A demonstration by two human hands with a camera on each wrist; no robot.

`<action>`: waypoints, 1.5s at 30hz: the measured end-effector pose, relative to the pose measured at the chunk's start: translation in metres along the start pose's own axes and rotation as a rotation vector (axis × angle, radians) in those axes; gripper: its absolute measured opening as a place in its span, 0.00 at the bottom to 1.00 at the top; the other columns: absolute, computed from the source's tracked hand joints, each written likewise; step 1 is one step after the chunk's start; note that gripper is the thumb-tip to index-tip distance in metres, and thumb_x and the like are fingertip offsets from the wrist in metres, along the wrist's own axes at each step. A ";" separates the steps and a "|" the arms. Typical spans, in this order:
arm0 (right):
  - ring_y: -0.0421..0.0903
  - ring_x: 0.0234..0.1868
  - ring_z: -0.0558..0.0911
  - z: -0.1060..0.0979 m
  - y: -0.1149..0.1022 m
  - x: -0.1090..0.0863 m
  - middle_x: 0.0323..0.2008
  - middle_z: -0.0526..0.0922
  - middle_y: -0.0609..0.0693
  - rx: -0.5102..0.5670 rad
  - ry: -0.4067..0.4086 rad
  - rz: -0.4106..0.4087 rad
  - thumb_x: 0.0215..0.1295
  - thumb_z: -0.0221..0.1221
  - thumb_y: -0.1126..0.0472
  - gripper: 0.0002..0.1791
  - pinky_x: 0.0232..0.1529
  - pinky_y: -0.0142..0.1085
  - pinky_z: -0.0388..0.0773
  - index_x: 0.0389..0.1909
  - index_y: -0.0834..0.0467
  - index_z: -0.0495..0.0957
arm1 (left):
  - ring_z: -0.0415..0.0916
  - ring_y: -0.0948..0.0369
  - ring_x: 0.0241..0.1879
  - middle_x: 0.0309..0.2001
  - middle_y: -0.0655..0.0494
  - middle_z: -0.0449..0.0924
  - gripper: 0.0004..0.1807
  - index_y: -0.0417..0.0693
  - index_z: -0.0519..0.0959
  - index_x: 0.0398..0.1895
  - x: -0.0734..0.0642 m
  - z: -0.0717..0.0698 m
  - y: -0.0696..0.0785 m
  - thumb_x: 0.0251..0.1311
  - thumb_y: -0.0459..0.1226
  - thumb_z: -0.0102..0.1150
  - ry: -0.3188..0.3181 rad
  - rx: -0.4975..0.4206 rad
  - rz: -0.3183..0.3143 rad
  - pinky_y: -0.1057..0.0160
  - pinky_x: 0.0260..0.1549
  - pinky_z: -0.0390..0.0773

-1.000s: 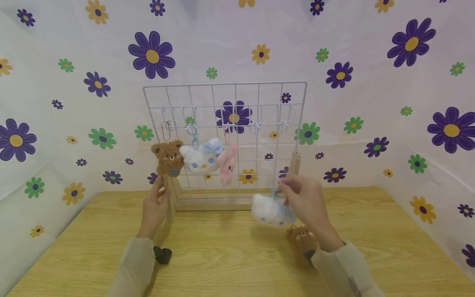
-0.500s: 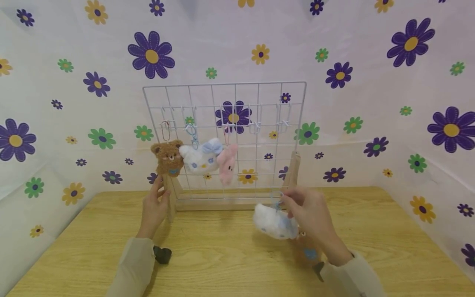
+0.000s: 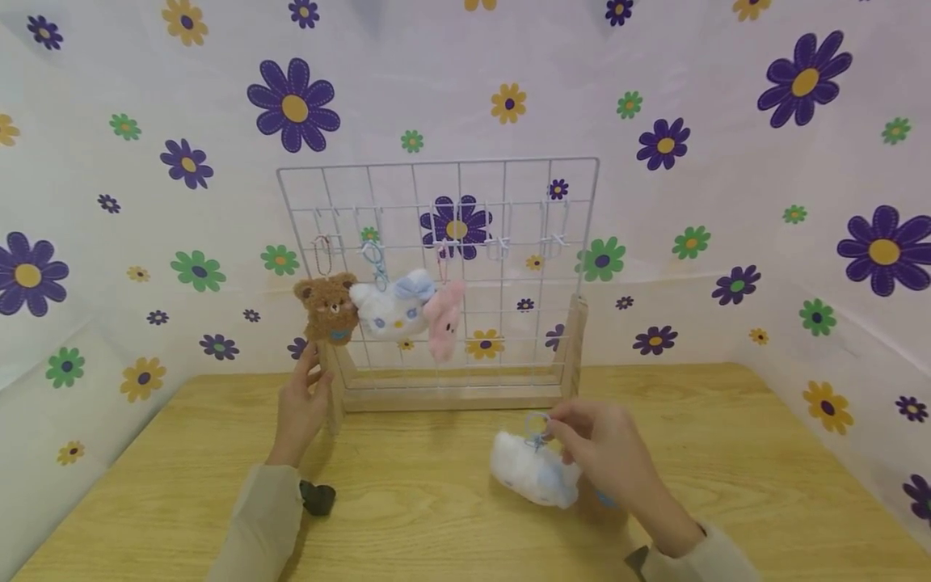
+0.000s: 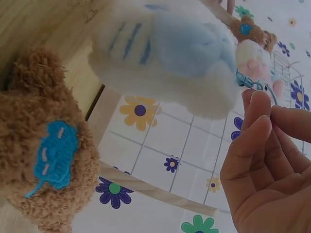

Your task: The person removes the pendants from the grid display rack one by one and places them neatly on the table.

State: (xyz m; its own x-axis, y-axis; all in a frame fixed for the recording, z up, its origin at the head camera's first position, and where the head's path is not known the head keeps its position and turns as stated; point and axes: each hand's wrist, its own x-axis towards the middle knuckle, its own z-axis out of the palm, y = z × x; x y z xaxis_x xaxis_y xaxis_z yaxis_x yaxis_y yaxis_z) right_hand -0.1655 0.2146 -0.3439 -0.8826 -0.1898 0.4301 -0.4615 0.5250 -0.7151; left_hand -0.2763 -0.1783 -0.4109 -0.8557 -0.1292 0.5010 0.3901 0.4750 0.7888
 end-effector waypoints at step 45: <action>0.46 0.33 0.86 0.034 0.037 0.028 0.32 0.86 0.52 -0.034 -0.295 0.003 0.67 0.60 0.75 0.05 0.34 0.35 0.85 0.32 0.66 0.82 | 0.76 0.33 0.55 0.65 0.28 0.69 0.32 0.33 0.57 0.77 0.000 0.000 0.000 0.71 0.21 0.50 0.006 -0.018 0.024 0.40 0.48 0.82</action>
State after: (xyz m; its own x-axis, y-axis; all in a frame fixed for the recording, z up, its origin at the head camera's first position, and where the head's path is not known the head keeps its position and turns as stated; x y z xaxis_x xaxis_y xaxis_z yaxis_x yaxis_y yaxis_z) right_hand -0.2103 0.2004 -0.3766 -0.8742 -0.4186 0.2461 -0.4602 0.5523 -0.6951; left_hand -0.2761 -0.1782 -0.4116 -0.8438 -0.1230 0.5224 0.4171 0.4622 0.7826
